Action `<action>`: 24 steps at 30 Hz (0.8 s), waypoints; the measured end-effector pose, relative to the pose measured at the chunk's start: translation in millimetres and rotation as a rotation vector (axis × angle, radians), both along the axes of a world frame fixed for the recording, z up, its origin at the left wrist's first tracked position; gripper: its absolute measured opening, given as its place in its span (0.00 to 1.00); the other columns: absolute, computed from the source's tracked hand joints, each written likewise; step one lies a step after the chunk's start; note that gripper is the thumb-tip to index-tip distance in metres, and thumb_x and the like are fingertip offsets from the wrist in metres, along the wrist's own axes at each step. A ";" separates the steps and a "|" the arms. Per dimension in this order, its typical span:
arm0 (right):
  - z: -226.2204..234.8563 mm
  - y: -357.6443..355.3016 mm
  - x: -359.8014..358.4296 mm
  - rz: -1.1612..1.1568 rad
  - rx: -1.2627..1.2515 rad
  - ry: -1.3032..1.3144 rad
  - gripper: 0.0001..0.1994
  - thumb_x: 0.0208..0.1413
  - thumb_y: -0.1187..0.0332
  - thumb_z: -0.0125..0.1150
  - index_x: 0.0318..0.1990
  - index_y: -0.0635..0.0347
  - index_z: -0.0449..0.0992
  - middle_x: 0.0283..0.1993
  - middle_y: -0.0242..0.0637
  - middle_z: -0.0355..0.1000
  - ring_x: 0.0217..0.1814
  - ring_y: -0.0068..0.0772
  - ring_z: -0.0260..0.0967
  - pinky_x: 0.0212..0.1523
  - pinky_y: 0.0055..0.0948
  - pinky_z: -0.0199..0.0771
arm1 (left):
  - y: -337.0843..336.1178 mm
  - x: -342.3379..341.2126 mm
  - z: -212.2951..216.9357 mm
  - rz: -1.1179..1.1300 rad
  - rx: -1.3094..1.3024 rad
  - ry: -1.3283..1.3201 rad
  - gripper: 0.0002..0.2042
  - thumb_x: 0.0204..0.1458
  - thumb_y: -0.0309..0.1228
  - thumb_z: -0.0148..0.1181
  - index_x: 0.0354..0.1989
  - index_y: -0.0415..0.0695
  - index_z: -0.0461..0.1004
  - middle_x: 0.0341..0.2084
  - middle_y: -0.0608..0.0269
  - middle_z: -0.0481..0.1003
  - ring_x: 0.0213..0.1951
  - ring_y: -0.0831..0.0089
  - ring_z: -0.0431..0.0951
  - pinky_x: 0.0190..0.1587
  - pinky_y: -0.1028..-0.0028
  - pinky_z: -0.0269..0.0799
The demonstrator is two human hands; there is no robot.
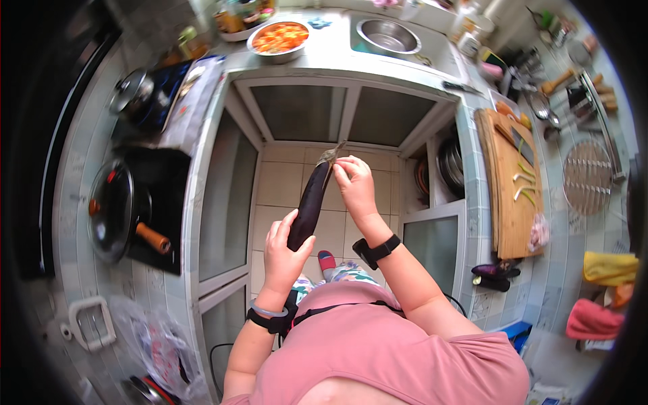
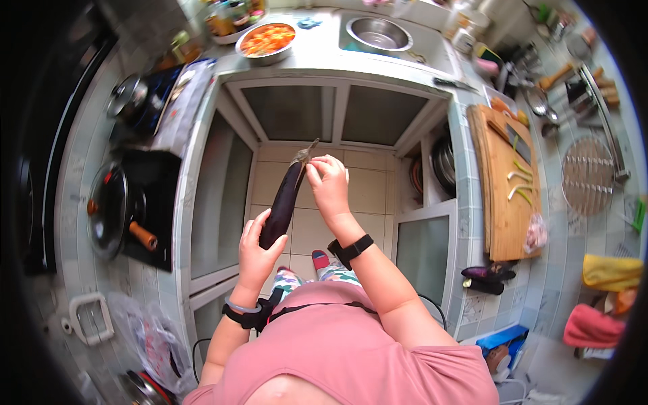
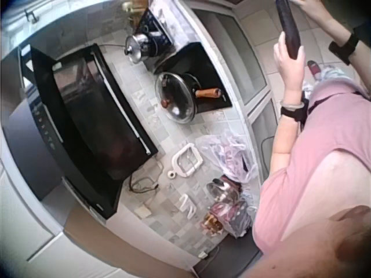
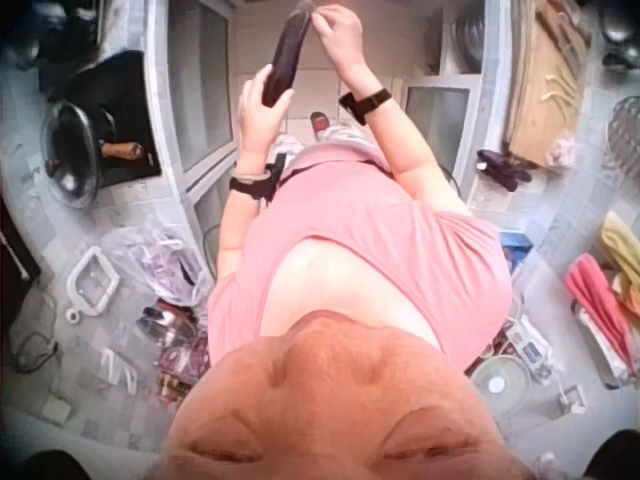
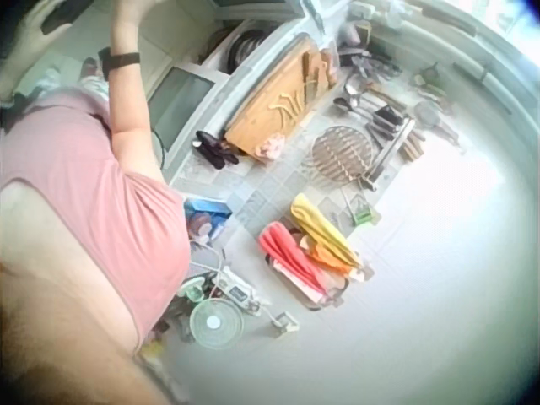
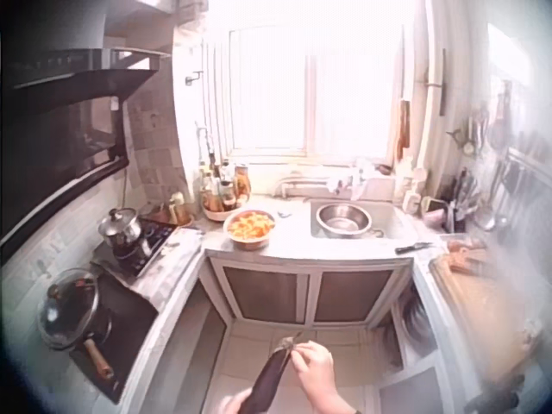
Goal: Remove the stems and place eggplants into a plastic bag.
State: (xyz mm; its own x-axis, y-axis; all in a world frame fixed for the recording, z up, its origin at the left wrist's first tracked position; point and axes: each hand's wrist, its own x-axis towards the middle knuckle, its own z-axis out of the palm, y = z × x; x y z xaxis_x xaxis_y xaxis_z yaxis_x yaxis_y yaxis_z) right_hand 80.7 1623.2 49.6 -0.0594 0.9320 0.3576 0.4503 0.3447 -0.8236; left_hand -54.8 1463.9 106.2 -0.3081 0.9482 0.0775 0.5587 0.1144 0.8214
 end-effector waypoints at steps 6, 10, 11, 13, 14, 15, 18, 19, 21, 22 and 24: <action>-14.3 11.0 96.2 -0.338 -0.030 0.022 0.10 0.53 0.66 0.60 0.34 0.64 0.80 0.42 0.40 0.76 0.53 0.43 0.68 0.56 0.40 0.63 | 66.2 48.8 -6.4 -0.339 0.016 0.065 0.27 0.41 0.26 0.68 0.54 0.43 0.70 0.37 0.58 0.72 0.39 0.64 0.74 0.44 0.68 0.71; -29.6 0.0 144.8 -0.590 -0.082 -0.059 0.11 0.52 0.65 0.60 0.34 0.65 0.80 0.41 0.43 0.76 0.54 0.43 0.69 0.55 0.40 0.62 | 95.0 86.6 -8.9 -0.566 0.007 0.129 0.27 0.39 0.29 0.68 0.53 0.44 0.71 0.35 0.56 0.71 0.39 0.57 0.73 0.43 0.63 0.71; -32.6 -4.1 154.1 -0.672 -0.108 -0.072 0.11 0.52 0.65 0.59 0.33 0.64 0.80 0.41 0.43 0.76 0.53 0.42 0.70 0.55 0.42 0.63 | 101.2 95.8 -10.2 -0.634 -0.002 0.126 0.27 0.39 0.29 0.68 0.53 0.44 0.71 0.35 0.56 0.71 0.39 0.57 0.73 0.43 0.63 0.71; -50.9 -11.4 168.9 -0.808 -0.154 -0.090 0.11 0.51 0.64 0.59 0.31 0.63 0.80 0.41 0.43 0.77 0.52 0.42 0.71 0.53 0.47 0.64 | 112.3 110.6 -14.8 -0.744 0.026 0.198 0.27 0.39 0.29 0.68 0.53 0.44 0.71 0.35 0.56 0.71 0.38 0.57 0.73 0.42 0.63 0.71; -59.0 -16.1 172.0 -0.883 -0.150 -0.097 0.10 0.50 0.64 0.59 0.29 0.62 0.80 0.40 0.43 0.77 0.50 0.43 0.71 0.50 0.51 0.65 | 116.3 116.1 -15.7 -0.796 0.017 0.210 0.27 0.39 0.30 0.69 0.53 0.44 0.71 0.34 0.56 0.71 0.39 0.56 0.73 0.42 0.63 0.71; -66.8 -21.8 175.3 -0.951 -0.153 -0.082 0.09 0.49 0.65 0.59 0.28 0.62 0.80 0.39 0.42 0.77 0.49 0.44 0.71 0.49 0.55 0.65 | 119.7 121.6 -18.5 -0.854 0.018 0.209 0.28 0.38 0.29 0.69 0.53 0.44 0.71 0.34 0.56 0.71 0.38 0.56 0.73 0.41 0.62 0.70; -70.5 -44.6 183.9 -1.123 -0.169 -0.064 0.08 0.47 0.67 0.59 0.26 0.63 0.78 0.34 0.41 0.76 0.41 0.44 0.72 0.46 0.48 0.66 | 124.8 136.3 -30.9 -1.008 0.013 0.253 0.28 0.39 0.26 0.68 0.54 0.42 0.71 0.34 0.55 0.70 0.39 0.56 0.73 0.43 0.64 0.70; -77.6 -49.3 184.7 -1.159 -0.143 -0.040 0.07 0.47 0.69 0.59 0.25 0.64 0.78 0.32 0.42 0.76 0.38 0.45 0.72 0.42 0.43 0.68 | 124.8 138.3 -34.9 -1.048 0.020 0.277 0.28 0.39 0.26 0.68 0.54 0.42 0.70 0.34 0.55 0.70 0.39 0.56 0.73 0.43 0.64 0.70; -90.0 -64.3 184.2 -1.262 -0.182 -0.018 0.06 0.46 0.72 0.59 0.25 0.66 0.77 0.32 0.43 0.76 0.37 0.48 0.72 0.40 0.42 0.69 | 123.5 141.8 -47.6 -1.124 0.007 0.317 0.28 0.39 0.26 0.68 0.54 0.42 0.70 0.35 0.55 0.70 0.39 0.56 0.73 0.43 0.64 0.70; -94.5 -72.1 185.1 -1.292 -0.198 -0.017 0.06 0.46 0.72 0.59 0.25 0.66 0.77 0.32 0.43 0.76 0.37 0.48 0.72 0.40 0.42 0.69 | 121.7 143.1 -51.3 -1.157 -0.003 0.317 0.28 0.39 0.26 0.68 0.54 0.42 0.70 0.35 0.55 0.70 0.39 0.56 0.73 0.43 0.64 0.70; -100.0 -87.4 187.7 -1.348 -0.123 0.008 0.07 0.49 0.72 0.59 0.28 0.69 0.77 0.33 0.45 0.76 0.38 0.49 0.72 0.42 0.42 0.70 | 118.6 146.4 -57.4 -1.220 -0.011 0.299 0.28 0.40 0.26 0.68 0.54 0.42 0.70 0.35 0.54 0.71 0.38 0.55 0.73 0.42 0.63 0.71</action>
